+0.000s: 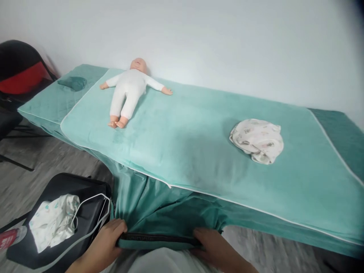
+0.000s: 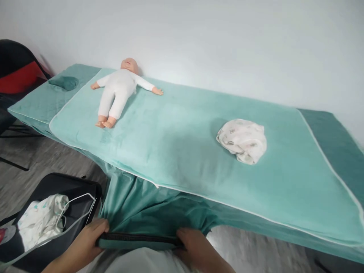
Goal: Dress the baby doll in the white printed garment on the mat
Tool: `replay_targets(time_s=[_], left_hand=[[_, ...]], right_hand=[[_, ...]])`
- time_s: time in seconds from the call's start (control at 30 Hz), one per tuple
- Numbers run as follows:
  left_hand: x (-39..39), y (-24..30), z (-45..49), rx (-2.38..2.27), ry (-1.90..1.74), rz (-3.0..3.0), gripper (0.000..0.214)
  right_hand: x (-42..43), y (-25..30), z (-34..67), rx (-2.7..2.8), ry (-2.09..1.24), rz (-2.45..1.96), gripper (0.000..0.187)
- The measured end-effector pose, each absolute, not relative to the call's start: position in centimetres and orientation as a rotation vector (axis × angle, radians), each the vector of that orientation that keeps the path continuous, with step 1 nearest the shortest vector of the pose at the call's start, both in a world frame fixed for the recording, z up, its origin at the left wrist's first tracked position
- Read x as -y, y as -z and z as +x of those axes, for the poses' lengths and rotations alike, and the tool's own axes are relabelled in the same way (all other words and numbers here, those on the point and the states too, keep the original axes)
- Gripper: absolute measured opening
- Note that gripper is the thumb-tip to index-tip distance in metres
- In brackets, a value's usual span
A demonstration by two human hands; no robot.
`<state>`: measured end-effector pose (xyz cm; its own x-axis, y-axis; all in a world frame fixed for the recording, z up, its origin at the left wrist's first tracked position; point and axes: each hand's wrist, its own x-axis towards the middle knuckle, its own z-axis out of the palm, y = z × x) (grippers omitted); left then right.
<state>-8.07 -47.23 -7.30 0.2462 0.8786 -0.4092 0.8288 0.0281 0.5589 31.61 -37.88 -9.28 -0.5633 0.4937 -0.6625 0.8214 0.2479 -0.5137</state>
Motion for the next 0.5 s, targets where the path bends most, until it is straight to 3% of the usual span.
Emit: replay_targets(time_s=[0.13, 0.33, 0.5], left_hand=[[47.6, 6.0, -7.5, -1.467, -0.108, 1.73, 0.031], [48.1, 2.4, -8.3, -1.38, -0.088, 1.573, 0.02], [47.9, -0.3, -10.4, -1.149, -0.011, 1.41, 0.027]], right_hand=[[39.4, 8.2, 34.5, -2.076, 1.331, 1.32, 0.01], [38.8, 4.0, 36.4, -1.79, 1.979, 1.348, 0.071], [38.8, 1.2, 37.5, -1.536, 2.2, 1.086, 0.085]])
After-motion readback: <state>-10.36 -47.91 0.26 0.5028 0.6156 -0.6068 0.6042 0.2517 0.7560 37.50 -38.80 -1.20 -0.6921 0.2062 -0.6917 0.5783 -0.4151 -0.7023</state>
